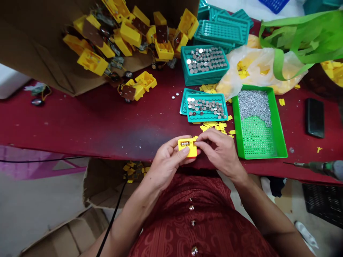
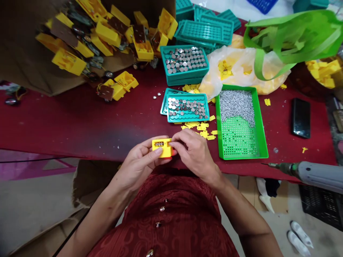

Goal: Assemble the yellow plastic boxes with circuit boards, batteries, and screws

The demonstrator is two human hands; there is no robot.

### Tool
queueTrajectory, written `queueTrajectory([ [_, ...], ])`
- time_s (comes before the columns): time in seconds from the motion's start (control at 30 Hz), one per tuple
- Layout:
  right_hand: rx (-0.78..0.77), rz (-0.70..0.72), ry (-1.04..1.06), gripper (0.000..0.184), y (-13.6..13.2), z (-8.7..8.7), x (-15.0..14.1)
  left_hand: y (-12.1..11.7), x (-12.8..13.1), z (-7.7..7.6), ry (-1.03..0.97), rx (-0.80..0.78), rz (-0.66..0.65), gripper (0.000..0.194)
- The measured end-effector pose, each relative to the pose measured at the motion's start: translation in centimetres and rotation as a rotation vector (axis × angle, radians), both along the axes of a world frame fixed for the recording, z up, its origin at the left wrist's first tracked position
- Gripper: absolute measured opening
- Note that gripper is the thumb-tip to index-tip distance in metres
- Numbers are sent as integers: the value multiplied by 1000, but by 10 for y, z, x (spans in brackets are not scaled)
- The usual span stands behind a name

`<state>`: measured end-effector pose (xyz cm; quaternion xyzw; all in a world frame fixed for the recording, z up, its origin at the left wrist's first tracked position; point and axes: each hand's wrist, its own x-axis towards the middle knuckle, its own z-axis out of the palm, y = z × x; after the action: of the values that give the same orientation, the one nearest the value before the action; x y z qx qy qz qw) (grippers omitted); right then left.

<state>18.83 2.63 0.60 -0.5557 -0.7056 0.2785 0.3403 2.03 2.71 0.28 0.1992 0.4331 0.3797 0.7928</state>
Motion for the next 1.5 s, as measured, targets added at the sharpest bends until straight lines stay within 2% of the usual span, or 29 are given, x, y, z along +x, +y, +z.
queueTrajectory([
  [0.2,142,-44,-27,12,9,-8,2,5,-6,-1,55,-3,33,39],
  [0.3,182,-58,-175,12,11,-13,11,9,-13,-3,105,18,88,40],
  [0.4,150,-34,-399,15,7,-21,12,11,-17,-3,129,32,117,40],
  [0.53,95,-37,-557,20,1,-27,4,11,-17,-2,144,35,124,43],
  [0.67,4,113,-620,30,2,-19,3,11,-15,-4,176,59,129,44],
  [0.77,-8,135,-528,32,5,-6,6,9,-12,-8,182,79,113,44],
  [0.93,-120,-100,-2,8,10,15,6,7,-3,-13,207,118,91,43],
  [1.03,-202,-149,275,6,12,17,0,6,3,-14,217,165,90,48],
  [1.13,-372,-177,498,7,12,11,-7,6,8,-13,235,192,54,50],
  [1.23,-460,-218,539,10,11,3,-13,6,10,-13,288,219,12,49],
  [1.37,-402,-282,390,9,7,-4,-16,4,12,-13,380,288,-8,51],
  [1.43,-401,-264,327,10,6,-4,-15,3,12,-14,434,336,-16,49],
  [1.5,-409,-187,286,11,6,-2,-10,2,11,-16,496,392,-37,48],
])
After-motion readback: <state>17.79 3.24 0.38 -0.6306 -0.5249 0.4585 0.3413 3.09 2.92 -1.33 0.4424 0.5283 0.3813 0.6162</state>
